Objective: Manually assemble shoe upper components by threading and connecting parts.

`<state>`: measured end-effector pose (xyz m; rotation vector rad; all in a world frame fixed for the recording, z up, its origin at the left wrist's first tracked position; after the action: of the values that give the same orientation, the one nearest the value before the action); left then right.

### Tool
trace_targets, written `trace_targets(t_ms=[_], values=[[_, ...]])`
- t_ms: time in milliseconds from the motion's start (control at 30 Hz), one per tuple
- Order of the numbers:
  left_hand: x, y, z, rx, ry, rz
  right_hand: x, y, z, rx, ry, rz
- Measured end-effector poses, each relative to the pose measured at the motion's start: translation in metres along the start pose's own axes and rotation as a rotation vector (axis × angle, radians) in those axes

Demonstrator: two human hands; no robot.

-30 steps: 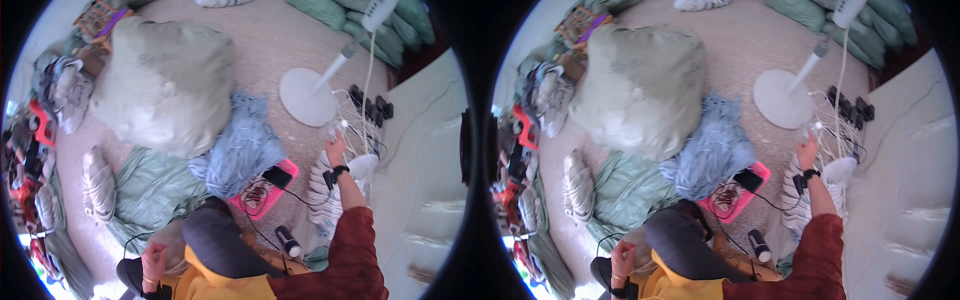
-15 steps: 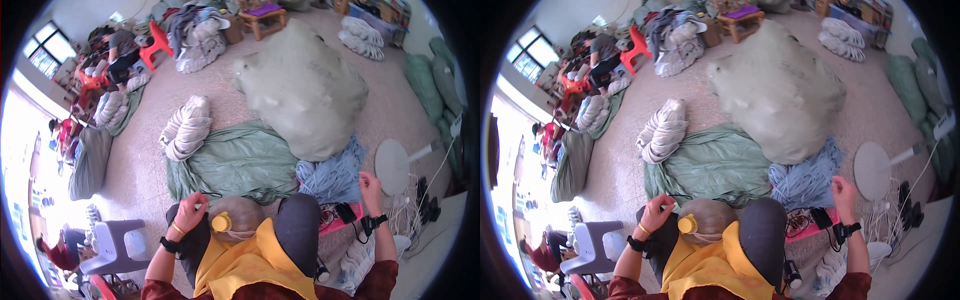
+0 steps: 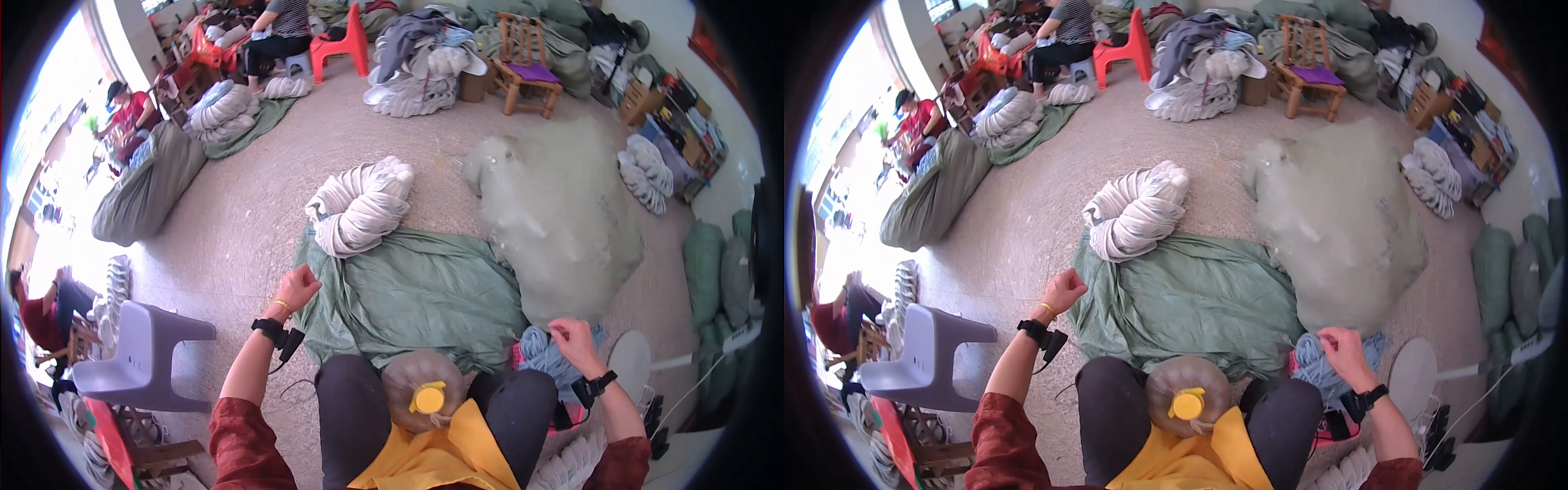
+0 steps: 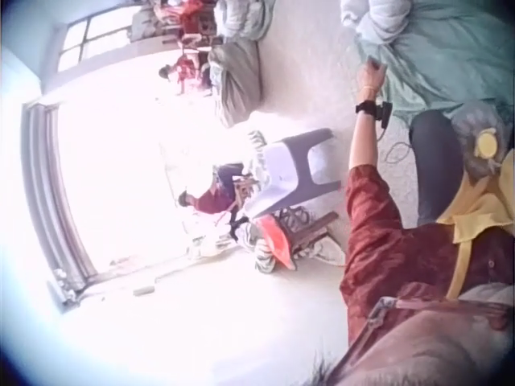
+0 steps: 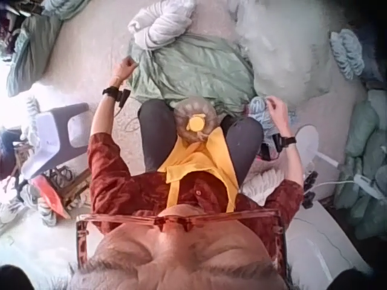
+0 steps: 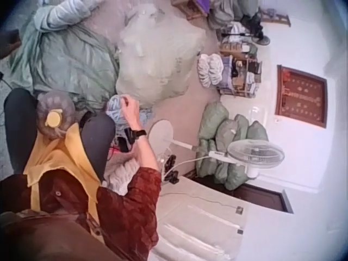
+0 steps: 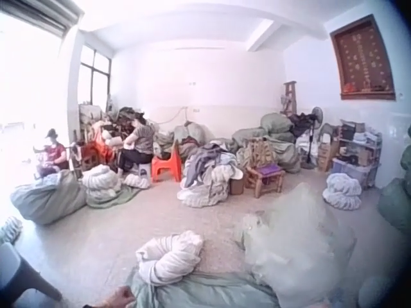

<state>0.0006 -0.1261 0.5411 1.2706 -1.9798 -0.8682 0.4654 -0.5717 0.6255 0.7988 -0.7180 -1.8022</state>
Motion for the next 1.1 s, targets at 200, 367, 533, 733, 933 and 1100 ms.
trace_targets(t_ms=[200,367,533,733,933,1100], values=[[-0.163,-0.06,0.126,0.305,0.29,-0.007,-0.105,-0.027,0.015,-0.207,-0.192,-0.061],[-0.269,-0.089,0.14,0.289,0.322,-0.21,-0.186,-0.062,0.018,-0.149,-0.202,-0.04],[-0.347,-0.128,0.103,0.189,0.195,-0.296,-0.244,-0.146,-0.05,-0.24,-0.237,0.081],[-0.441,-0.17,0.065,0.077,-0.06,-0.25,-0.379,-0.278,-0.08,-0.251,-0.05,0.276],[-0.471,-0.202,0.061,-0.111,0.068,-0.147,-0.477,-0.367,-0.111,-0.247,0.143,0.223],[-0.46,-0.218,0.076,-0.156,-0.079,-0.247,-0.563,-0.428,-0.127,-0.213,0.184,0.13]])
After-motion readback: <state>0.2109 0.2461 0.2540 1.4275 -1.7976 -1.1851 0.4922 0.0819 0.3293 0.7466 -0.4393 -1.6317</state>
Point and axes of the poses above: each hand's wrist, its own x-axis away from the middle knuckle, its own y-axis out of the back of the hand, z = x × y, the point moved 6 cm from there along -x, towards the middle knuckle, and after that the axes turned 15 degrees about y, right-handed, at the moved point
